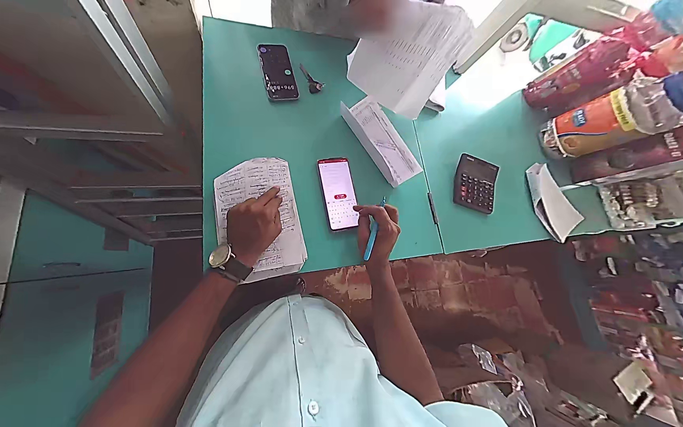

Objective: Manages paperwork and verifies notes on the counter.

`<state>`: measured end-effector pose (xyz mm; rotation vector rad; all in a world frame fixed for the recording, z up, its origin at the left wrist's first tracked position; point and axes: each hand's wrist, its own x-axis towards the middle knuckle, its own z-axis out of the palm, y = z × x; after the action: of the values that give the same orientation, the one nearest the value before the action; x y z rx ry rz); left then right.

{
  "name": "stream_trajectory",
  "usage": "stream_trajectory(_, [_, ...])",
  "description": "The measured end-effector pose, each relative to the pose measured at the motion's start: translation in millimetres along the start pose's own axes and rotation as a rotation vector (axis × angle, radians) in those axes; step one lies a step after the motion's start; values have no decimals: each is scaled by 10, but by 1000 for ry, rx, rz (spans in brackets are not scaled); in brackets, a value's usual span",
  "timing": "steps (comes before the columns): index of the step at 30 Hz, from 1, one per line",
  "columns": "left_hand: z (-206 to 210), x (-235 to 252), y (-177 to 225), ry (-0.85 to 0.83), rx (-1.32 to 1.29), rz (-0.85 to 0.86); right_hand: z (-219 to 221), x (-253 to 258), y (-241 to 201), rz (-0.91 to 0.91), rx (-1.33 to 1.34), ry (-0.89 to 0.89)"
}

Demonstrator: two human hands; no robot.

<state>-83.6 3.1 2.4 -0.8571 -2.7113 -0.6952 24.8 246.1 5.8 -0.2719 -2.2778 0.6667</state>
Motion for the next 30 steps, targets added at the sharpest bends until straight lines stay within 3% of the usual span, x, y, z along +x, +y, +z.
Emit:
stream_trajectory(12, [-3, 5, 4, -6, -4, -9, 6, 0, -14, -173, 103, -179])
stream_trajectory(17, [10, 6, -2, 7, -1, -3, 5, 4, -6, -9, -5, 10])
stream_trajectory(22, [9, 1, -10, 9, -6, 1, 9, 12, -24, -41, -45, -82])
stream_trajectory(26, [3, 3, -11, 0, 0, -2, -5, -6, -18, -79, 23, 9])
stream_trajectory(30, [24, 0, -11, 18, 2, 4, -7, -11, -17, -113, 0, -28])
